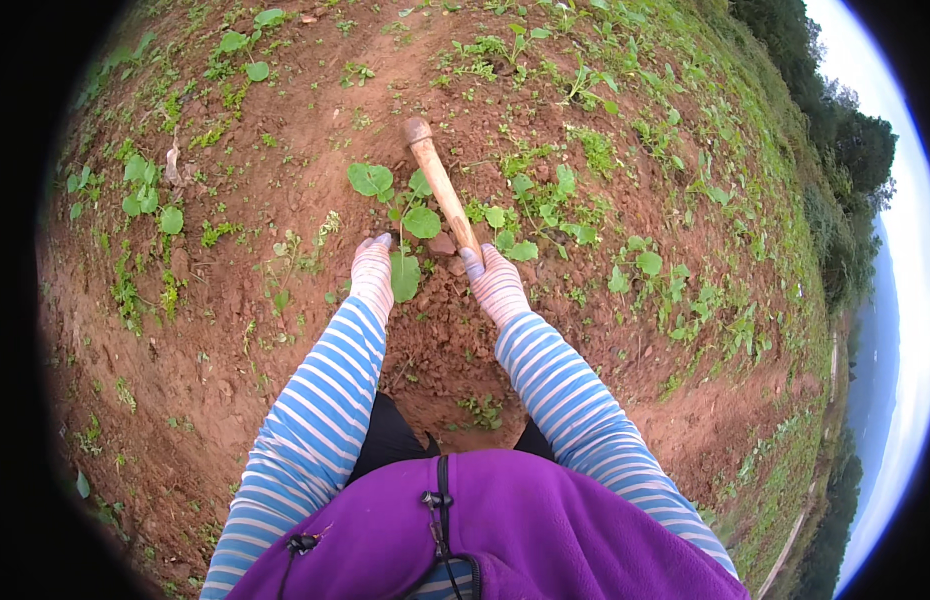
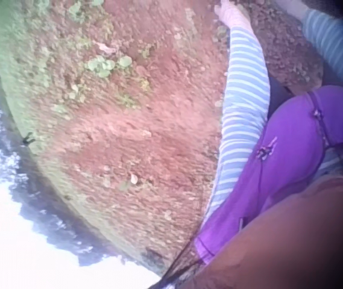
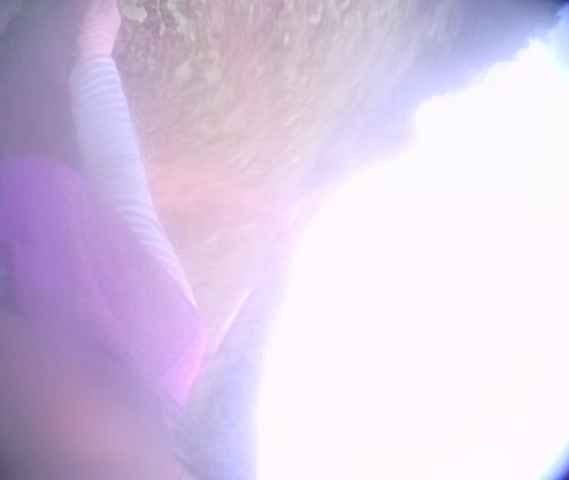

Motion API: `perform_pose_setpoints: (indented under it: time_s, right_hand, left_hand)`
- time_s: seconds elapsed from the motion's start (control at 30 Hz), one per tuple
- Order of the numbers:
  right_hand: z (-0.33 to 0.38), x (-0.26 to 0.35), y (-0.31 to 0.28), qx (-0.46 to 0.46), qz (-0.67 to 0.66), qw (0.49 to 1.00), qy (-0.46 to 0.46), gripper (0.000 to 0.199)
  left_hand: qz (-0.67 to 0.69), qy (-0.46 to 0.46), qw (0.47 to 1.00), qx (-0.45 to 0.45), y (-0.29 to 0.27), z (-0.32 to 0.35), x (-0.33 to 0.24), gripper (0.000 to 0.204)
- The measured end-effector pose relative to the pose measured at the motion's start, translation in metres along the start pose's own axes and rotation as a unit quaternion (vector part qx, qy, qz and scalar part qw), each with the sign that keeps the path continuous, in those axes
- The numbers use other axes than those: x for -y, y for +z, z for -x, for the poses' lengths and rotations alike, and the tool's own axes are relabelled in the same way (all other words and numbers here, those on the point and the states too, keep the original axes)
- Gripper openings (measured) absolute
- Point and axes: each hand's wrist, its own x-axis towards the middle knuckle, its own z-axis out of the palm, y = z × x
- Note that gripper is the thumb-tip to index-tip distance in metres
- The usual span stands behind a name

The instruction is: The person uses a hoe to loosen soil and remove weeds around small plants in a garden bed. They repeatedly strike the ground near the plants and pull out weeds by hand, clearing the area around each plant.

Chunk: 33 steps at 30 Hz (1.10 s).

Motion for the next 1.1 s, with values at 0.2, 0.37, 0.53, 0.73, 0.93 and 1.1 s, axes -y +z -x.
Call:
perform_pose_setpoints:
  time_s: [0.2, 0.37, 0.53, 0.73, 0.93, 1.1]
  right_hand:
    - [0.093, -0.016, -0.031, 0.098, -0.268, 0.954, 0.094, 0.038]
    - [0.069, 0.013, -0.056, 0.103, -0.259, 0.953, 0.115, 0.035]
    - [0.026, 0.007, -0.008, 0.060, -0.009, 0.998, -0.009, 0.044]
    - [0.099, -0.026, -0.019, 0.150, -0.003, 0.988, -0.028, 0.043]
    - [0.108, -0.003, -0.059, 0.146, -0.311, 0.930, 0.131, 0.034]
    - [0.080, 0.010, -0.063, 0.030, -0.380, 0.922, 0.068, 0.046]
  left_hand:
    - [-0.150, -0.138, 0.979, 0.002, -0.006, -0.033, 0.031, 0.078]
    - [-0.089, -0.192, 0.977, 0.037, -0.004, -0.026, 0.021, 0.078]
    - [-0.007, -0.083, 0.996, 0.014, -0.004, -0.023, 0.008, 0.053]
    - [0.049, -0.047, 0.997, 0.030, -0.015, -0.035, -0.003, 0.040]
    - [0.009, -0.015, 0.999, 0.037, -0.017, -0.033, -0.005, 0.037]
    - [-0.005, -0.017, 0.998, 0.059, -0.009, -0.031, -0.003, 0.046]
